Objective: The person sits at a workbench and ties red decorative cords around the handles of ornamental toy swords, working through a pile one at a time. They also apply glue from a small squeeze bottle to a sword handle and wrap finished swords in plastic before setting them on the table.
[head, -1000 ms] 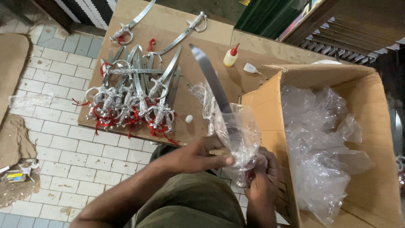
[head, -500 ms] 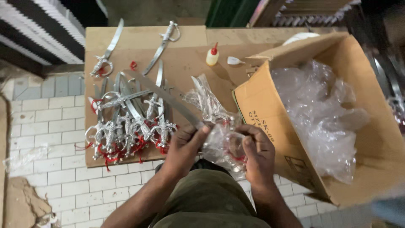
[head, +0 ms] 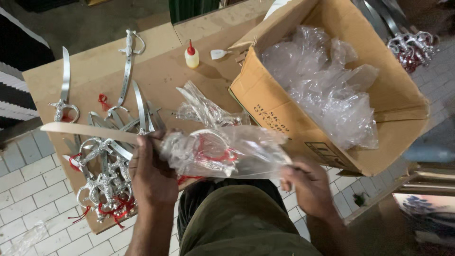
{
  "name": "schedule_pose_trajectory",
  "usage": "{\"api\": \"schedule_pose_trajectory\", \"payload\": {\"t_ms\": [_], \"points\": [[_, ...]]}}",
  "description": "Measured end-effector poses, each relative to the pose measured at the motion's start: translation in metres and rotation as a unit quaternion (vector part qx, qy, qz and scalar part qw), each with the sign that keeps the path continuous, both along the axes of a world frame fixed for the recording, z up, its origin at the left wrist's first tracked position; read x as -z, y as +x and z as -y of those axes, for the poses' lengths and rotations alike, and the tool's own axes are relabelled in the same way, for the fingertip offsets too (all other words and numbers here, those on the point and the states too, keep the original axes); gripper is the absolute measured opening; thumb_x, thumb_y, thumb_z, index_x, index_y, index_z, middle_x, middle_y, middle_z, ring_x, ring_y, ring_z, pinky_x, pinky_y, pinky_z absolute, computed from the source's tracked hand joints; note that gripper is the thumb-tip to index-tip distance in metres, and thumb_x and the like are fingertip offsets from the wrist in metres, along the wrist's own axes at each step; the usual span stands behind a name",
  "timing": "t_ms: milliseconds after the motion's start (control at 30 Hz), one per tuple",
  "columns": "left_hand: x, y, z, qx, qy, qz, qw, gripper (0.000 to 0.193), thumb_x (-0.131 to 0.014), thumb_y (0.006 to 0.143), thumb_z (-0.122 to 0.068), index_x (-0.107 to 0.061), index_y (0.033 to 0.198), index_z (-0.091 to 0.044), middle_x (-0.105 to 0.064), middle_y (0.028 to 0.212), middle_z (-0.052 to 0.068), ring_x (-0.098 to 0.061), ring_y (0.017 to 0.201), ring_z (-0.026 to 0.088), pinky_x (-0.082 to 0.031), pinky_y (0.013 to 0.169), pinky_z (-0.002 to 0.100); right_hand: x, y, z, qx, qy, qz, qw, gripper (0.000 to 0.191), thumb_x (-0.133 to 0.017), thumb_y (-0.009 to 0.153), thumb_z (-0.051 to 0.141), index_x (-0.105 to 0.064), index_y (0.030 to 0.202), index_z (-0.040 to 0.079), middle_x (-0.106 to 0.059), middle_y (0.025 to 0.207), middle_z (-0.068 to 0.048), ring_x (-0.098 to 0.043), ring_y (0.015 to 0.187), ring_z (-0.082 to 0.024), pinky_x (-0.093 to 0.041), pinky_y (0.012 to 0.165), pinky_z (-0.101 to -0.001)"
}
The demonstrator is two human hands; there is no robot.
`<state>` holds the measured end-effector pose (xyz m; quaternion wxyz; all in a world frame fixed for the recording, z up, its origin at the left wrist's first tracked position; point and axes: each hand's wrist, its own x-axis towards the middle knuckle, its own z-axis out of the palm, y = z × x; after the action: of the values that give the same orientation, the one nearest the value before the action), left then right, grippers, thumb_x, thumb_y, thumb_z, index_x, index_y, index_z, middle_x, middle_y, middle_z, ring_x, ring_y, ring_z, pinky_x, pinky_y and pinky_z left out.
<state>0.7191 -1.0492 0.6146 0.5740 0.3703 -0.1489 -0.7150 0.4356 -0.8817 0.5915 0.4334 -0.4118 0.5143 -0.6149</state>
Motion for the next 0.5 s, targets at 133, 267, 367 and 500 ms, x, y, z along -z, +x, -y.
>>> {"api": "schedule_pose_trajectory", "payload": {"t_ms": [133,267,367,500], "points": [[-0.015,-0.003,-0.006,-0.072,-0.073,-0.039,0.994,0.030,-0.052,0.111,-0.034,-0.064,0.109,-0.007,-0.068,0.104,0.008,-0.067,0.099,0.022,-0.056,0.092,0.038,-0.055,-0.073,-0.043,0.156,-0.048,0.269,0.949,0.035,-0.062,0.095,0.011,-0.070,0.128,0.002,-0.070,0.090,-0.015,-0.066,0.065,-0.024,-0.058,0.061,-0.0405],[-0.012,-0.021,-0.027,-0.157,-0.013,0.036,0.987,0.030,-0.050,0.107,-0.045,-0.059,0.109,-0.017,-0.062,0.096,-0.002,-0.065,0.093,0.016,-0.050,0.074,0.036,-0.129,-0.158,-0.084,0.089,-0.245,0.269,0.927,0.038,-0.062,0.095,0.015,-0.069,0.130,0.001,-0.069,0.098,-0.016,-0.061,0.083,-0.029,-0.050,0.075,-0.0453],[-0.004,-0.061,-0.059,-0.158,-0.069,-0.011,0.985,0.021,-0.058,0.122,-0.033,-0.056,0.116,-0.012,-0.059,0.101,0.004,-0.056,0.092,0.017,-0.051,0.086,0.035,-0.168,-0.211,-0.106,0.070,-0.356,0.022,0.932,0.041,-0.062,0.095,0.018,-0.068,0.131,0.000,-0.068,0.105,-0.018,-0.058,0.097,-0.033,-0.045,0.085,-0.0489],[0.004,-0.149,-0.111,-0.107,-0.154,0.262,0.947,0.026,-0.049,0.118,-0.036,-0.053,0.124,-0.011,-0.055,0.105,0.001,-0.055,0.100,0.015,-0.051,0.092,0.034,-0.164,-0.297,-0.074,0.157,-0.267,-0.502,0.808,0.044,-0.061,0.096,0.022,-0.067,0.133,-0.002,-0.067,0.114,-0.020,-0.054,0.116,-0.039,-0.037,0.099,-0.0537]]}}
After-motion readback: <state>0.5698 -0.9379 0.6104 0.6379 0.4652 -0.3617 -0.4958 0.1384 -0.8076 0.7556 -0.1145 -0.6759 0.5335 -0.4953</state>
